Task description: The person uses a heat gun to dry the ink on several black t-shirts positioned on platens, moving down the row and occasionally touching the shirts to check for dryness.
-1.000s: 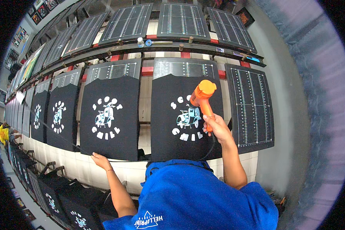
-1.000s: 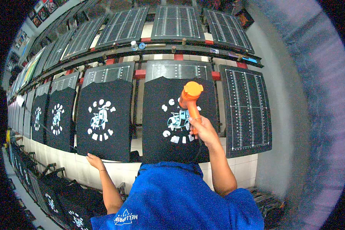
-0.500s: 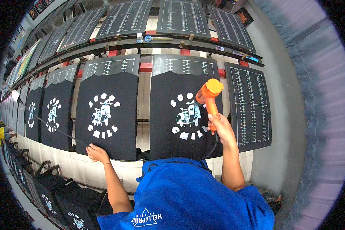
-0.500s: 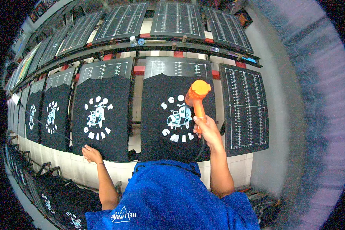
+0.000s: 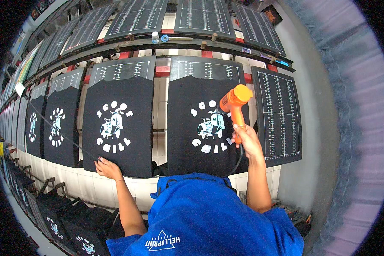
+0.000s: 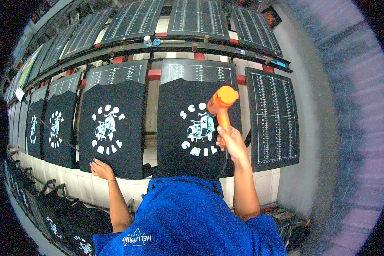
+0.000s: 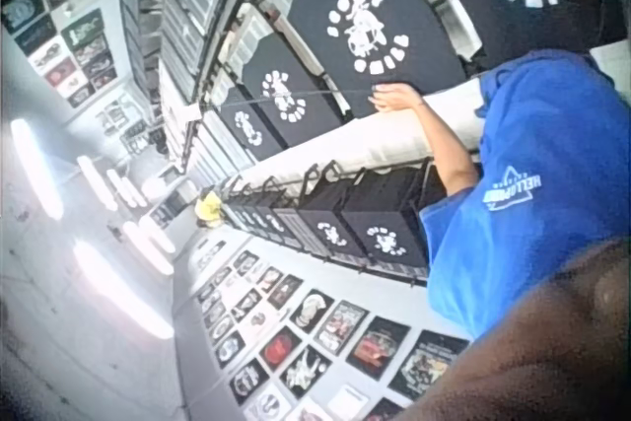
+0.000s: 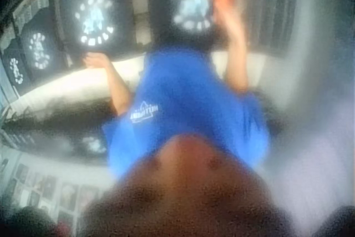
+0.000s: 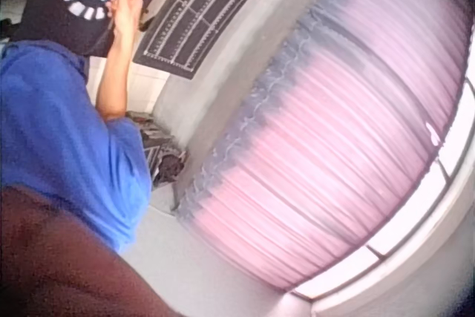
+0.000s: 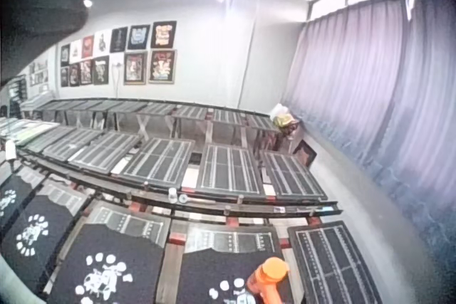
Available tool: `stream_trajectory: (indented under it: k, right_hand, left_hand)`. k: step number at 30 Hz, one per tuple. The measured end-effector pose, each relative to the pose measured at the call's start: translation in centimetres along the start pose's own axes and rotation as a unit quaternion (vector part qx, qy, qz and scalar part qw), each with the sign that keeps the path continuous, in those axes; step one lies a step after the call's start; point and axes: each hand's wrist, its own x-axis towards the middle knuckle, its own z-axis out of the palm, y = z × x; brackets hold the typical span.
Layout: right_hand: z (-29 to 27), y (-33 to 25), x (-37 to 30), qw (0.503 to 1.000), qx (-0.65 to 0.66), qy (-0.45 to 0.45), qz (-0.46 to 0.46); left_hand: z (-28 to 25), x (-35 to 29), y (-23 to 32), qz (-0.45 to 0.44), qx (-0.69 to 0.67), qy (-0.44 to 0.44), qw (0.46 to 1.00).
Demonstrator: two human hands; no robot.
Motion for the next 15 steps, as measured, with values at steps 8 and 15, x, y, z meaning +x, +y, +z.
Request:
stream_trajectory:
  k: [8,15]
  right_hand:
    - [0.9,-0.2,-1.4,0.999,-0.026,-0.013,0.013]
    - [0.6,-0.2,-1.4,0.999,-0.035,-0.02,0.026]
  left_hand:
    - [-0.2,-0.1,0.3,0.004,0.03,0.012,0.999]
    - [-0.2,0.0,0.4,-0.011,0.031,0.012,0.999]
